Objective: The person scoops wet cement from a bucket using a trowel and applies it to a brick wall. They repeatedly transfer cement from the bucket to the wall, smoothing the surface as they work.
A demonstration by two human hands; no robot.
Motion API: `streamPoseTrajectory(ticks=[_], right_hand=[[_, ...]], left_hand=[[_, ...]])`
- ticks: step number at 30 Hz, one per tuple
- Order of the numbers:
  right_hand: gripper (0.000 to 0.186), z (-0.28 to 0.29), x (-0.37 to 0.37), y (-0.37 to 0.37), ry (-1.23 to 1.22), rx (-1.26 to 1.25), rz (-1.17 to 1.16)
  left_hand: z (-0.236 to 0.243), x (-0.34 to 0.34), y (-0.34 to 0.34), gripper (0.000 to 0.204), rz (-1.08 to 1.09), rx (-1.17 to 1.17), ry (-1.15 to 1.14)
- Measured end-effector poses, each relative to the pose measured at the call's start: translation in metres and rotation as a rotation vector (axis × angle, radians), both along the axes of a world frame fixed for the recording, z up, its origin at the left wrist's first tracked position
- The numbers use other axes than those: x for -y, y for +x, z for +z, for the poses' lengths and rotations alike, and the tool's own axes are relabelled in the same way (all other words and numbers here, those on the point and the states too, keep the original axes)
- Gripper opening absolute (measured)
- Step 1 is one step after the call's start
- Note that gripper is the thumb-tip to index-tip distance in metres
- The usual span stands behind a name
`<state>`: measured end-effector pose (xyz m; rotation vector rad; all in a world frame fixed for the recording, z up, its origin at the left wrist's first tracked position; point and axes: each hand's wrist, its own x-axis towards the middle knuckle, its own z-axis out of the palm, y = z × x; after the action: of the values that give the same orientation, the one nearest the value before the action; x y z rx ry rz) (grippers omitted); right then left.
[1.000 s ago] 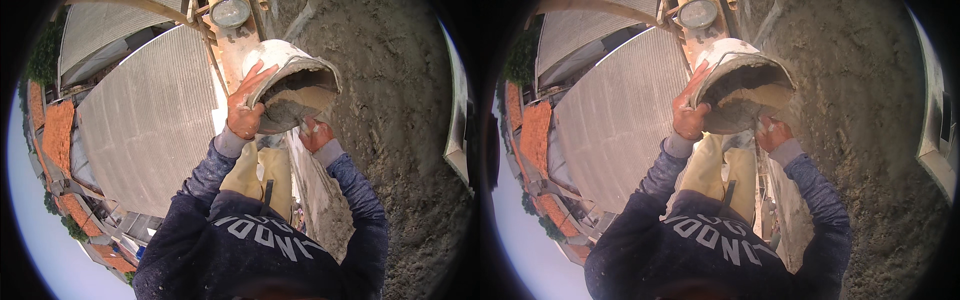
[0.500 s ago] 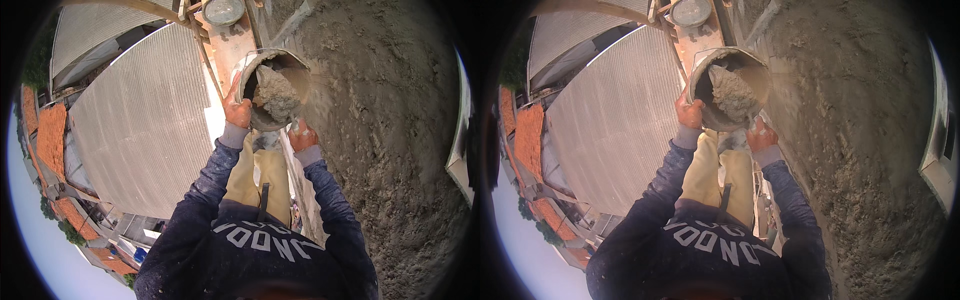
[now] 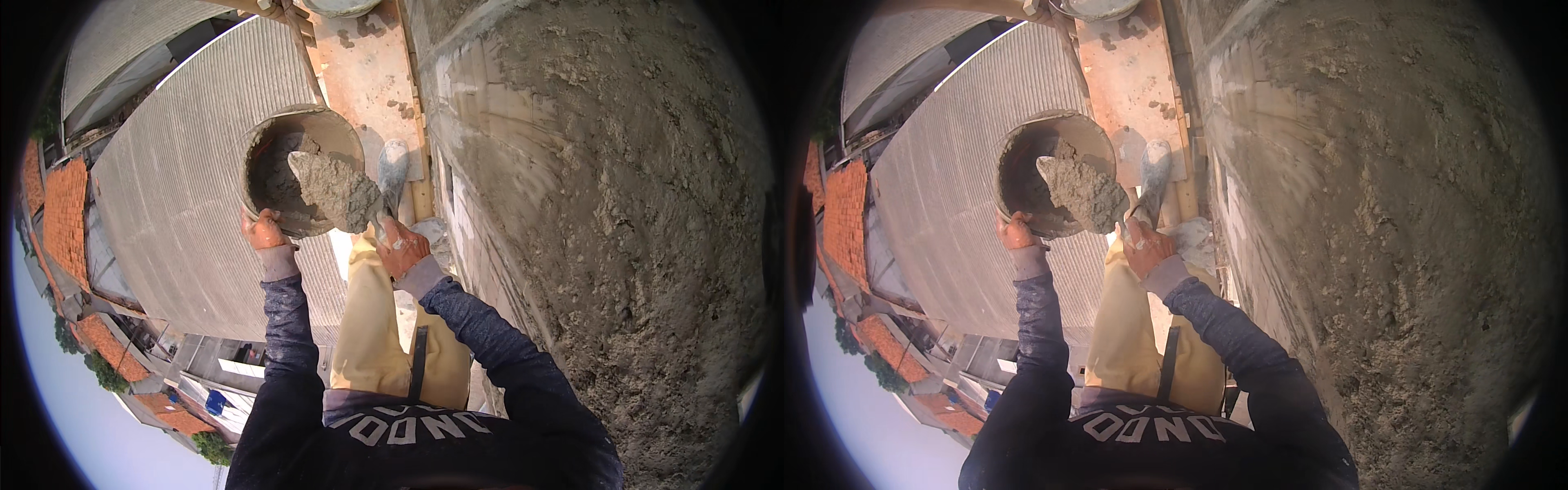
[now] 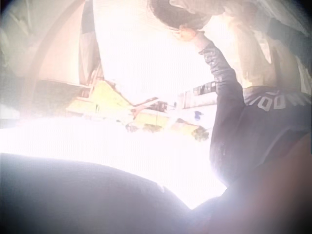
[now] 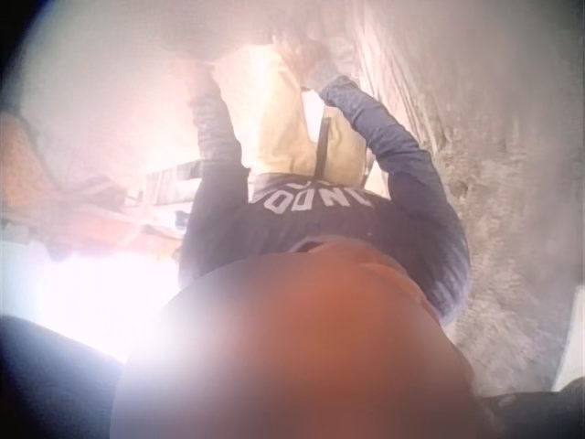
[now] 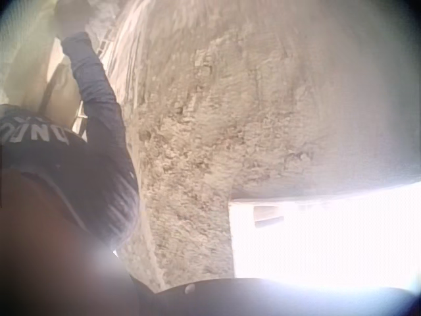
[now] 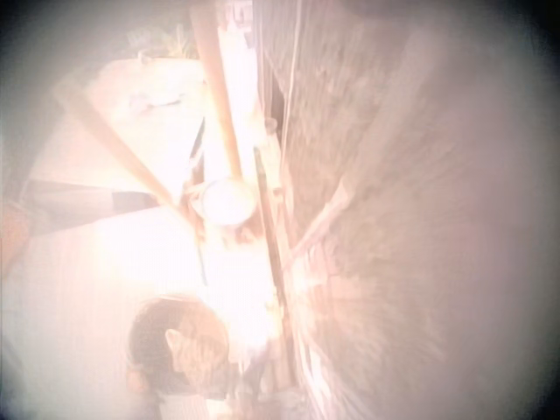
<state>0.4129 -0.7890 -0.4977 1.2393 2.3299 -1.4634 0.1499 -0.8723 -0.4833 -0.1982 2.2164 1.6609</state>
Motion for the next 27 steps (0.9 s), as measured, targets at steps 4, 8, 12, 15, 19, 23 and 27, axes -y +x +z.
streamPoseTrajectory(ticks=[4, 8, 12, 15, 19, 23, 27], right_hand=[[0.038, -0.03, 0.018, 0.002, -0.238, -0.318, 0.06], [0.034, -0.076, -0.121, 0.042, -1.288, 0.013, -0.301], [0.036, -0.021, -0.242, 0.132, -0.335, 0.265, -0.782], [0.03, 0.093, -0.187, 0.204, 0.01, 0.652, -0.433], [0.038, 0.168, -0.102, 0.25, 0.216, 0.503, -0.262], [0.045, 0.164, -0.11, 0.219, 0.553, 0.318, 0.181], [0.047, 0.161, -0.166, 0.131, 0.474, 0.431, 0.259]], left_hand=[[-0.017, 0.067, -0.043, 0.056, 0.066, -0.147, -0.166], [-0.022, 0.108, -0.068, 0.057, -0.002, -0.237, -0.258], [-0.011, 0.106, -0.064, 0.062, -0.042, -0.29, -0.35], [0.005, 0.078, -0.042, 0.062, -0.035, -0.148, -0.181], [0.017, 0.011, -0.001, 0.063, 0.053, -0.06, -0.093], [0.037, -0.05, 0.045, 0.069, -0.165, -0.043, -0.156], [0.073, -0.109, 0.083, 0.076, -0.438, -0.093, 0.054]])
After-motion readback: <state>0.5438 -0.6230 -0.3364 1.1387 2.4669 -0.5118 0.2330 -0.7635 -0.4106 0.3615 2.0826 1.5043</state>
